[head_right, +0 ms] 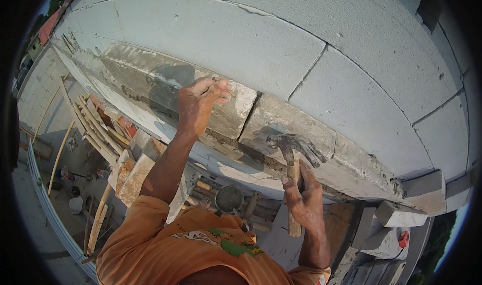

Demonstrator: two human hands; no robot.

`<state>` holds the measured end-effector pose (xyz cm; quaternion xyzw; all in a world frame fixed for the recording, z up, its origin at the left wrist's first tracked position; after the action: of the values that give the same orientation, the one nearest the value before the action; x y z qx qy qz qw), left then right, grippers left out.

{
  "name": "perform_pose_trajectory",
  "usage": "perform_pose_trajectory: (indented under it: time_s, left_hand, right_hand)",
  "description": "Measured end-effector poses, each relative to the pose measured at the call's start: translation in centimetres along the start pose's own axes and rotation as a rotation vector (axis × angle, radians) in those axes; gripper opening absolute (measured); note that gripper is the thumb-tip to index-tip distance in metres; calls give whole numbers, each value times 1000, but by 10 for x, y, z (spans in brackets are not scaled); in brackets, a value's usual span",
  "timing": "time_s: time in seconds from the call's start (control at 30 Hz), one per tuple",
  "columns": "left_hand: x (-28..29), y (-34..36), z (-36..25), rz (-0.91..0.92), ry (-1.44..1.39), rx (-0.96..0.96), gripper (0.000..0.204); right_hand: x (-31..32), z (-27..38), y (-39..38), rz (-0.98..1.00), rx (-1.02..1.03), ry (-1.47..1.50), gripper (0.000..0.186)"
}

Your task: The person positions concrete blocks on a wall, taps them into place using a hammer, applies mortar using a trowel, and cuts a block using a hand saw.

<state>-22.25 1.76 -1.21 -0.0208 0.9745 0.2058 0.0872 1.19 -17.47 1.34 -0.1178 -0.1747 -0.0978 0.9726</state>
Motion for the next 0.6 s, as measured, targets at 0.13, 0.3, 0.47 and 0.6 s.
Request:
perform_pose_trajectory:
  time_s: [0.13,0.3,0.47,0.6]
  left_hand:
    - [-4,2,-1,36,-8,-46,41]
    - [-4,5,1,39,73,-118,34]
    - [-7,7,0,64,71,-82,29]
    - [-6,10,8,96,128,-157,30]
  right_hand:
    - [4,12,0,-10,0,-42,50]
    - [10,40,5,-4,92,-212,56]
    - [13,73,18,-75,270,-360,55]
    - [5,127,26,-26,344,-458,39]
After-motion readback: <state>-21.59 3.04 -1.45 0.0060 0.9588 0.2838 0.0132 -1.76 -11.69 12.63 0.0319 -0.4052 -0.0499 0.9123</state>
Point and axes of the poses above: each hand's wrist, its own y-axis towards the middle knuckle, its own x-axis out of the back of the hand, z = x × y, the point moved 2 cm from there along y, towards the middle knuckle, and after that the axes turned 7 degrees about -x, right-handed, at the moved point
